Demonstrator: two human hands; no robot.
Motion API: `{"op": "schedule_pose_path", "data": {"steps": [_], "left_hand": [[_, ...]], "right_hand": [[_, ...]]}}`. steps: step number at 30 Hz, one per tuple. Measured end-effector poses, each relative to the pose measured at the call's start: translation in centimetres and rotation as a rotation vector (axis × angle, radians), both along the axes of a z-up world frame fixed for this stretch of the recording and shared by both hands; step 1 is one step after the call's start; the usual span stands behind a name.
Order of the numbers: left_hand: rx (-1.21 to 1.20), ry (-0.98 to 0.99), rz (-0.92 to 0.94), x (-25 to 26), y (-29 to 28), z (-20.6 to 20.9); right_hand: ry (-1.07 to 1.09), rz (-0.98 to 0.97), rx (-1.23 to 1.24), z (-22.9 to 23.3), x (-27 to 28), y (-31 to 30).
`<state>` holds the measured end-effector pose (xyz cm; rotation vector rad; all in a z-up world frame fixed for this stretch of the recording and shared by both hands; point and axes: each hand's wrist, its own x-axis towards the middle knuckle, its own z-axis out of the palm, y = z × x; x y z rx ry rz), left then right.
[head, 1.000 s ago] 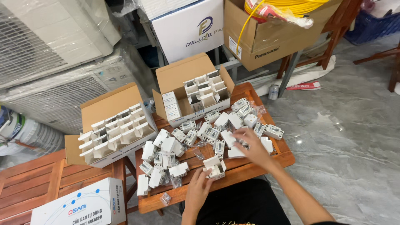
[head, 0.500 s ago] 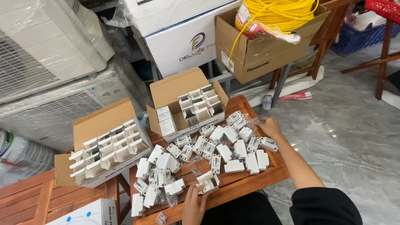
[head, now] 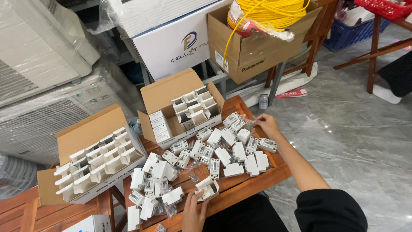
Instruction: The person sorts circuit breakers on a wooden table, picking them up from a pile and placing them into cardboard boxes.
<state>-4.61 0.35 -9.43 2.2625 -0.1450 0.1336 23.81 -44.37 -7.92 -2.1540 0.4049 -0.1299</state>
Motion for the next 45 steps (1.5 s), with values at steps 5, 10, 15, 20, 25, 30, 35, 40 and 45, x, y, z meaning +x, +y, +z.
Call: {"op": "schedule_pose_path", "data": {"steps": [5, 10, 15, 20, 25, 30, 35, 40, 45], "left_hand": [[-0.064, -0.037, -0.037, -0.3, -0.1, 2.8], [-0.039, -0.029, -0.05, -0.4, -0.2, 3.2], [0.004, -0.137, -0.035, -0.6, -0.4, 3.2], [-0.133, -0.391, 0.172, -1.9, -0.8, 3.0], [-0.249, -0.394, 0.282, -1.8, -3.1, 9.2], [-0.346, -0.291, 0.115, 1.0, -6.0, 16.0], [-0.664, 0.288, -0.068, 3.6, -8.5, 19.6], [-0.815, 0.351, -0.042, 4.0, -9.8, 17.8], [-0.869, 0.424, -0.028, 4.3, -9.8, 17.0]], "right_hand": [[-0.059, 0.038, 0.345, 3.2, -0.9, 1.5], [-0.071, 0.077, 0.496, 5.5, -0.8, 2.5], [-0.121, 0.081, 0.63, 7.2, -1.1, 3.3], [-0.144, 0.224, 0.591, 10.7, -3.2, 4.9], [-0.122, 0.378, 0.472, 15.2, -7.2, 8.0], [-0.152, 0.609, 0.467, 19.3, -12.7, 11.1], [0.008, 0.851, 0.39, 25.2, -18.5, 12.8], [-0.15, 0.823, 0.103, 25.5, -20.2, 12.5], [-0.273, 0.834, -0.01, 22.8, -20.8, 13.4]]}}
